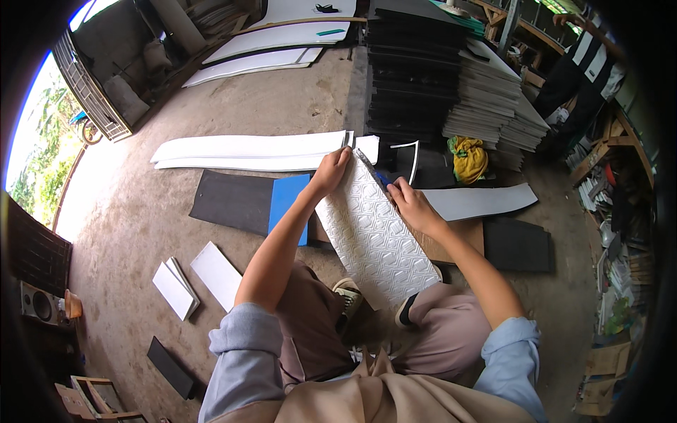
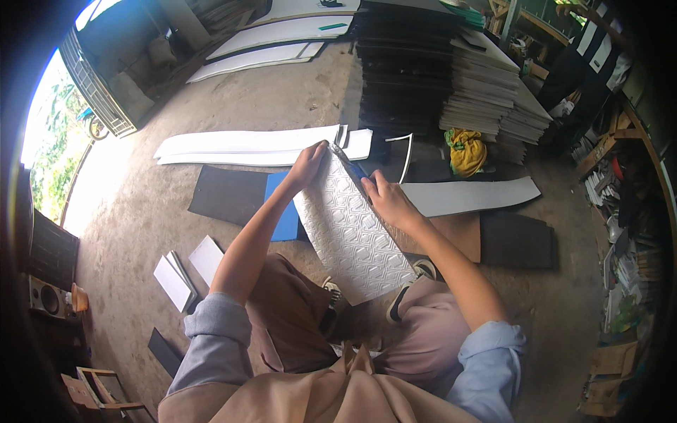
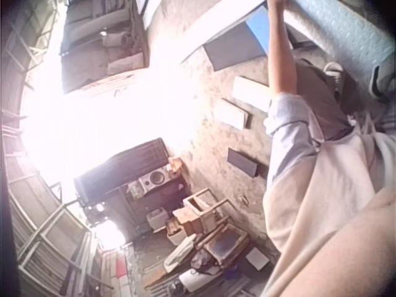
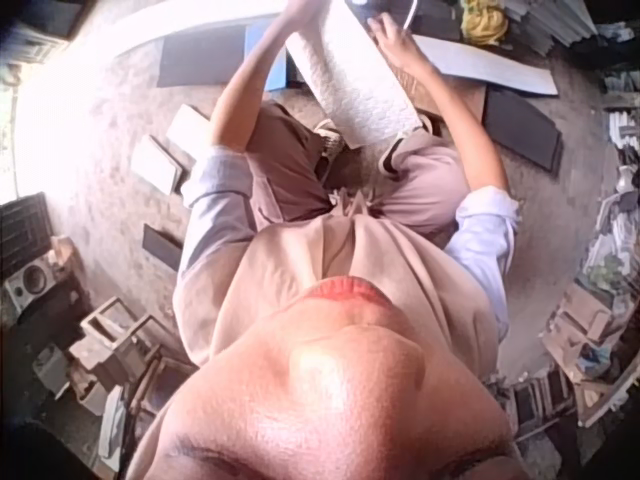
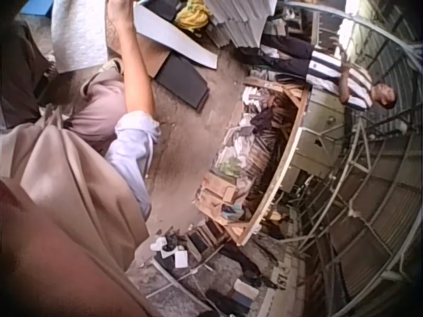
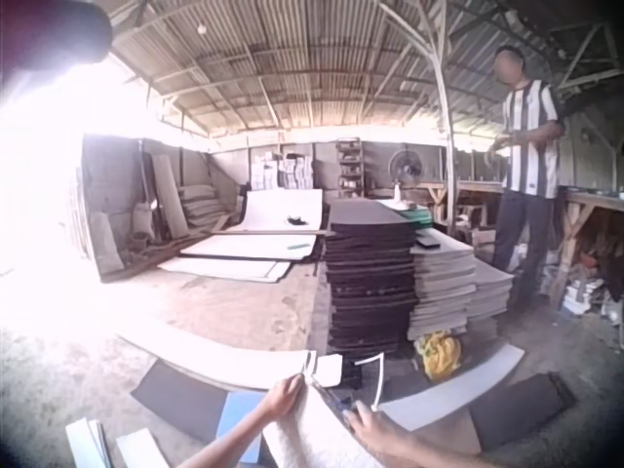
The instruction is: The person sits on the floor and uses a utility knife to cut white and blue sheets of material. They repeatedly align the sheets, cut along edges, and stack the cut pieces.
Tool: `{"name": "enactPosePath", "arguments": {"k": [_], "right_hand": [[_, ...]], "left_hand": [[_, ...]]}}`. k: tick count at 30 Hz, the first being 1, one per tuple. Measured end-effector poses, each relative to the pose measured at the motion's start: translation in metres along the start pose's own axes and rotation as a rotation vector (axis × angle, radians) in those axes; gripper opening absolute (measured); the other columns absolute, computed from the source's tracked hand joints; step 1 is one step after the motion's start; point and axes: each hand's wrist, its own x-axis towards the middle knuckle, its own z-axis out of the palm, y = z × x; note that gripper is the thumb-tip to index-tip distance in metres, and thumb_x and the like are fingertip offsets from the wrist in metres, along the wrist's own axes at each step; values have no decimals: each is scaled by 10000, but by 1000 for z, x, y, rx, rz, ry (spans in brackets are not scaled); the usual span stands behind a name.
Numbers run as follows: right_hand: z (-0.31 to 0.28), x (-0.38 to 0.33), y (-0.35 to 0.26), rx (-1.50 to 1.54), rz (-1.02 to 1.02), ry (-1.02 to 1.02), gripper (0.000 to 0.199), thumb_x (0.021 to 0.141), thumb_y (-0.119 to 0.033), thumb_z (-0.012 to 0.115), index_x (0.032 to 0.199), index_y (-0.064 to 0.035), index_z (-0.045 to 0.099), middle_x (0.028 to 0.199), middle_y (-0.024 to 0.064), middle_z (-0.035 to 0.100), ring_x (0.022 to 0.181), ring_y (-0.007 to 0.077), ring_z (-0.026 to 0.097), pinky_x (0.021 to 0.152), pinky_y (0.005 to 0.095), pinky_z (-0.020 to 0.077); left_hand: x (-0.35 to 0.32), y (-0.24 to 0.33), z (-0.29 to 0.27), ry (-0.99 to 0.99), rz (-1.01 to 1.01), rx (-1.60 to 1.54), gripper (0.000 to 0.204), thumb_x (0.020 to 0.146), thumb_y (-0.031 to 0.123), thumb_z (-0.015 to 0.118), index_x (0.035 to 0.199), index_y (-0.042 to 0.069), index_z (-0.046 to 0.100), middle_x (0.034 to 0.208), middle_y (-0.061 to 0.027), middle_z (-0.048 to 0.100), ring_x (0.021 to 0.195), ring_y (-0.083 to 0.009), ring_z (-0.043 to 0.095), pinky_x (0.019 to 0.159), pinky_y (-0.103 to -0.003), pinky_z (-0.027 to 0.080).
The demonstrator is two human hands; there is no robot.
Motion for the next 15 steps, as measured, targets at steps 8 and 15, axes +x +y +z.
{"name": "enactPosePath", "arguments": {"k": [8, 15], "right_hand": [[-6, 2, -1, -9, -53, 74, 348, 879, -322, 393, 946, 17, 433, 678, 247, 551, 710, 400, 552, 551, 443, 416], [-15, 0, -8, -115, -76, 99, 342, 884, -312, 379, 936, 20, 442, 602, 239, 540, 635, 395, 557, 502, 435, 423]], "left_hand": [[-2, 15, 1, 28, 72, -117, 387, 902, 294, 352, 1014, -51, 486, 813, -201, 560, 756, -244, 531, 743, -302, 400], [-3, 19, 4, 40, 136, -70, 375, 895, 302, 378, 984, -46, 486, 804, -185, 556, 735, -227, 513, 728, -287, 398]]}}
